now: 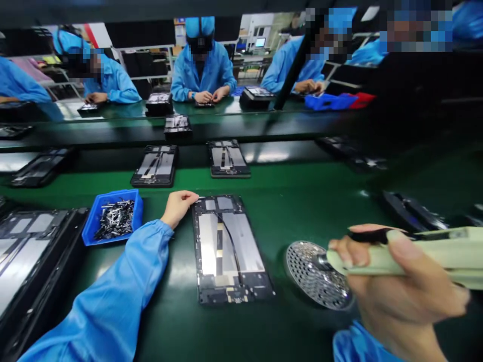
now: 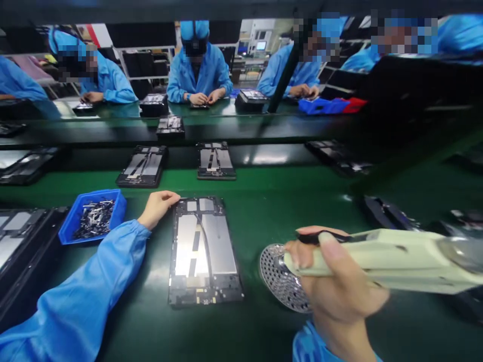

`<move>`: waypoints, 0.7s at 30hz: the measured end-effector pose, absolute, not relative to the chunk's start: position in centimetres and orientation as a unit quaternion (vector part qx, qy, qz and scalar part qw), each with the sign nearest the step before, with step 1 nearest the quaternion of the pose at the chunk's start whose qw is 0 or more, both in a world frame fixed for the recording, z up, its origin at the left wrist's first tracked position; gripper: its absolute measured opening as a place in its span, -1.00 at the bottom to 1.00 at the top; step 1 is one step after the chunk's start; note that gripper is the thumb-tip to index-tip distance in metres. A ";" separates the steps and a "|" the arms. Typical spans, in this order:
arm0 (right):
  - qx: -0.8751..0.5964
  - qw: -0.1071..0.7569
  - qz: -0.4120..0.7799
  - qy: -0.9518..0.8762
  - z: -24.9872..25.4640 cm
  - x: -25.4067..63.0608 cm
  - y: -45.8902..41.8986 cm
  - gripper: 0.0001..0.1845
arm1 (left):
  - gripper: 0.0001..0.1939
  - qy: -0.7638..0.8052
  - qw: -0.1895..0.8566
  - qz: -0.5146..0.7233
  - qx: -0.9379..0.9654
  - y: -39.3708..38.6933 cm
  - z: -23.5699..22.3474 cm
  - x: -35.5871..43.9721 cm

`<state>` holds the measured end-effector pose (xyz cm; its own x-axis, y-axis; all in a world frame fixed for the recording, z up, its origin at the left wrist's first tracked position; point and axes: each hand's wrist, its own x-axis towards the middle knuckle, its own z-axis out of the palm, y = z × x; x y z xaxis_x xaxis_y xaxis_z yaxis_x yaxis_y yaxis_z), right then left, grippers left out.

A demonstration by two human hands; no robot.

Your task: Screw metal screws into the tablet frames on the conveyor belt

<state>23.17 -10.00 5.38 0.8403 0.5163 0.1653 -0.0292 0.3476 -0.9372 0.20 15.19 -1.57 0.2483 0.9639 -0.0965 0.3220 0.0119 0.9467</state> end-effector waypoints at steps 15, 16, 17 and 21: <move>-0.451 0.775 0.259 -0.359 6.6 14.8 1.7 -0.61 | -0.90 0.496 0.494 0.303 0.646 16.5 -4.3 0.7; -0.448 0.778 0.260 -0.355 6.5 14.2 3.3 -0.61 | -0.90 0.495 0.500 0.296 0.646 16.5 -4.2 0.7; -0.447 0.779 0.259 -0.354 6.3 13.5 4.9 -0.61 | -0.89 0.494 0.506 0.288 0.646 16.6 -4.1 0.7; -0.457 0.766 0.274 -0.358 5.2 11.6 10.5 -0.64 | -0.83 0.498 0.520 0.264 0.642 16.5 -4.1 0.9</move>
<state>11.55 10.47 5.24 0.5933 0.7480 0.2974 -0.0935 0.4310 -0.8975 0.85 16.55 -4.10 0.3643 0.9141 -0.1782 0.3647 0.0360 0.9304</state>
